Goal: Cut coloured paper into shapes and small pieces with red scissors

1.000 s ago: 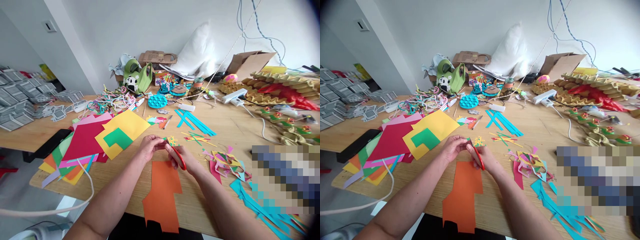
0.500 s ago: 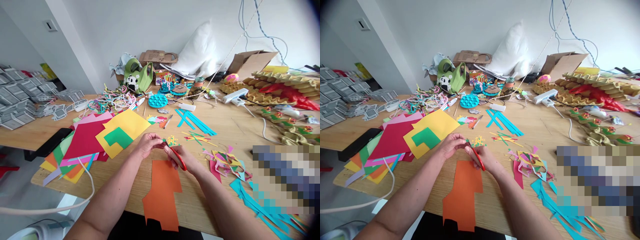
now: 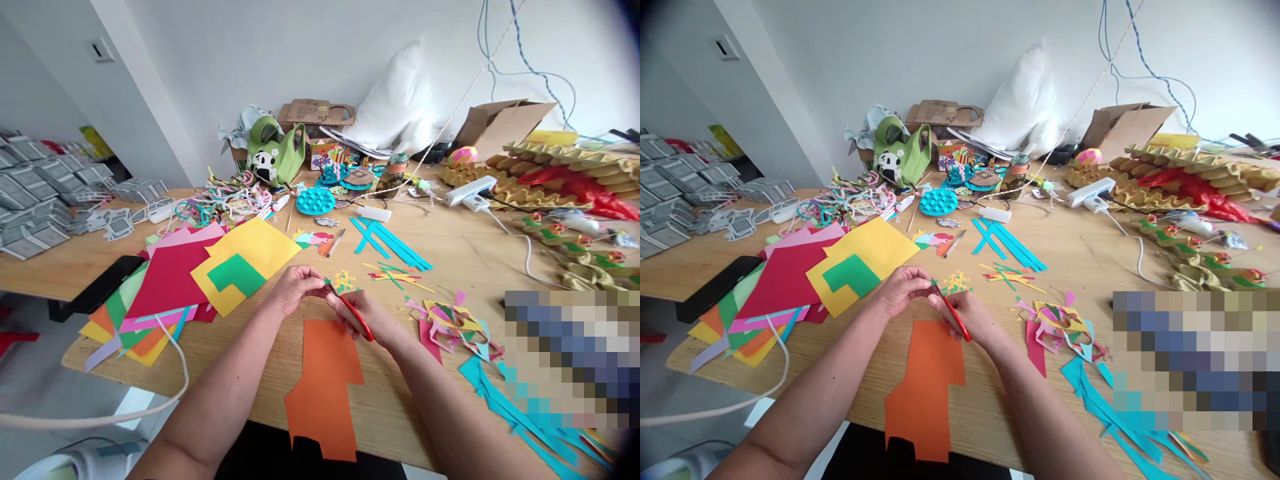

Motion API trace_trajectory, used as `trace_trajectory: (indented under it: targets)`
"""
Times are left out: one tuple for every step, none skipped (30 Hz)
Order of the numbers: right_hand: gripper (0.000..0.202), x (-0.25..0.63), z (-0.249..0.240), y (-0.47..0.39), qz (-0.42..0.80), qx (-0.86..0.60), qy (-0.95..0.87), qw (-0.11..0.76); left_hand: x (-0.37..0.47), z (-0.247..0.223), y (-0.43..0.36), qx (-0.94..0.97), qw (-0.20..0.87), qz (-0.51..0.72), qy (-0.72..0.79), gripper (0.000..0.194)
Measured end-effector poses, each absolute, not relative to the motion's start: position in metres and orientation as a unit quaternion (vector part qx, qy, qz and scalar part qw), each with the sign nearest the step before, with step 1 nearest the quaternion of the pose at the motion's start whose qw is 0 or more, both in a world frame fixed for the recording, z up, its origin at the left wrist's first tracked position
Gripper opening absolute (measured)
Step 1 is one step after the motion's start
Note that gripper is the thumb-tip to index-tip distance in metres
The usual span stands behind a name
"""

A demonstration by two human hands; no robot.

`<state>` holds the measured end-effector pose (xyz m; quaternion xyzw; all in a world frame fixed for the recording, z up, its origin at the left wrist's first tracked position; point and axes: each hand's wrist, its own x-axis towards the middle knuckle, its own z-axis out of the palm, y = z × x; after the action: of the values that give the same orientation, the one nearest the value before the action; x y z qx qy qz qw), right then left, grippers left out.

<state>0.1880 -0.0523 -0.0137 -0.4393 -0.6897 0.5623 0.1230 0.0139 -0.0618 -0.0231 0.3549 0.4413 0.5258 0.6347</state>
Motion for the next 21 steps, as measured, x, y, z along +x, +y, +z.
trace_trajectory:
  targets:
    - [0.053,0.188,-0.0134,-0.0523,0.56,-0.439,-0.691,0.122,0.0137,-0.0233,-0.0617,0.355,0.635,0.526,0.441,0.019]
    - [0.053,0.1881,-0.0132,-0.0523,0.559,-0.439,-0.693,0.122,0.0134,-0.0235,-0.0617,0.356,0.635,0.525,0.441,0.019]
    - [0.053,0.1882,-0.0131,-0.0523,0.557,-0.438,-0.694,0.123,0.0132,-0.0237,-0.0617,0.356,0.635,0.525,0.441,0.019]
    - [0.053,0.1883,-0.013,-0.0523,0.557,-0.438,-0.695,0.124,0.0129,-0.0239,-0.0618,0.357,0.636,0.523,0.441,0.019]
    - [0.052,0.1884,-0.013,-0.0523,0.556,-0.437,-0.695,0.125,0.0126,-0.0241,-0.0618,0.357,0.637,0.522,0.441,0.02]
    - [0.052,0.1885,-0.013,-0.0524,0.556,-0.438,-0.696,0.126,0.0124,-0.0243,-0.0619,0.358,0.637,0.521,0.441,0.019]
    - [0.052,0.1885,-0.013,-0.0525,0.555,-0.438,-0.696,0.126,0.0122,-0.0244,-0.0619,0.358,0.638,0.52,0.441,0.019]
    - [0.052,0.1886,-0.013,-0.0526,0.554,-0.439,-0.696,0.127,0.0121,-0.0245,-0.0619,0.359,0.638,0.52,0.44,0.019]
    - [0.052,0.1886,-0.0131,-0.0527,0.554,-0.44,-0.696,0.127,0.012,-0.0245,-0.0619,0.359,0.638,0.521,0.439,0.019]
    - [0.052,0.1885,-0.0131,-0.0528,0.553,-0.441,-0.695,0.128,0.012,-0.0245,-0.062,0.359,0.638,0.521,0.438,0.018]
    - [0.051,0.1885,-0.0131,-0.0529,0.554,-0.442,-0.694,0.128,0.012,-0.0244,-0.062,0.359,0.638,0.521,0.438,0.018]
    - [0.051,0.1884,-0.0131,-0.053,0.555,-0.442,-0.693,0.128,0.012,-0.0243,-0.062,0.359,0.638,0.521,0.439,0.018]
    - [0.051,0.1884,-0.013,-0.0531,0.556,-0.443,-0.692,0.127,0.0121,-0.0241,-0.0621,0.358,0.638,0.521,0.439,0.018]
    - [0.05,0.1883,-0.0128,-0.0531,0.557,-0.442,-0.691,0.127,0.0121,-0.0239,-0.0622,0.358,0.638,0.521,0.44,0.018]
    - [0.05,0.1883,-0.0126,-0.0532,0.558,-0.442,-0.691,0.126,0.0121,-0.0237,-0.0623,0.358,0.638,0.52,0.44,0.018]
    - [0.05,0.1883,-0.0124,-0.0533,0.558,-0.443,-0.691,0.126,0.0122,-0.0235,-0.0623,0.358,0.638,0.52,0.44,0.018]
    - [0.05,0.1883,-0.0122,-0.0533,0.558,-0.443,-0.69,0.126,0.0122,-0.0233,-0.0624,0.359,0.637,0.521,0.441,0.018]
    - [0.051,0.1884,-0.012,-0.0534,0.558,-0.443,-0.69,0.127,0.0122,-0.0231,-0.0625,0.359,0.637,0.521,0.441,0.018]
    - [0.051,0.1885,-0.0118,-0.0536,0.559,-0.443,-0.689,0.127,0.0122,-0.023,-0.0626,0.359,0.636,0.521,0.441,0.018]
    - [0.051,0.1885,-0.0118,-0.0537,0.56,-0.442,-0.689,0.128,0.0122,-0.0228,-0.0627,0.358,0.637,0.521,0.442,0.017]
    - [0.051,0.1886,-0.0119,-0.0537,0.561,-0.441,-0.689,0.128,0.0123,-0.0227,-0.0627,0.358,0.638,0.52,0.442,0.018]
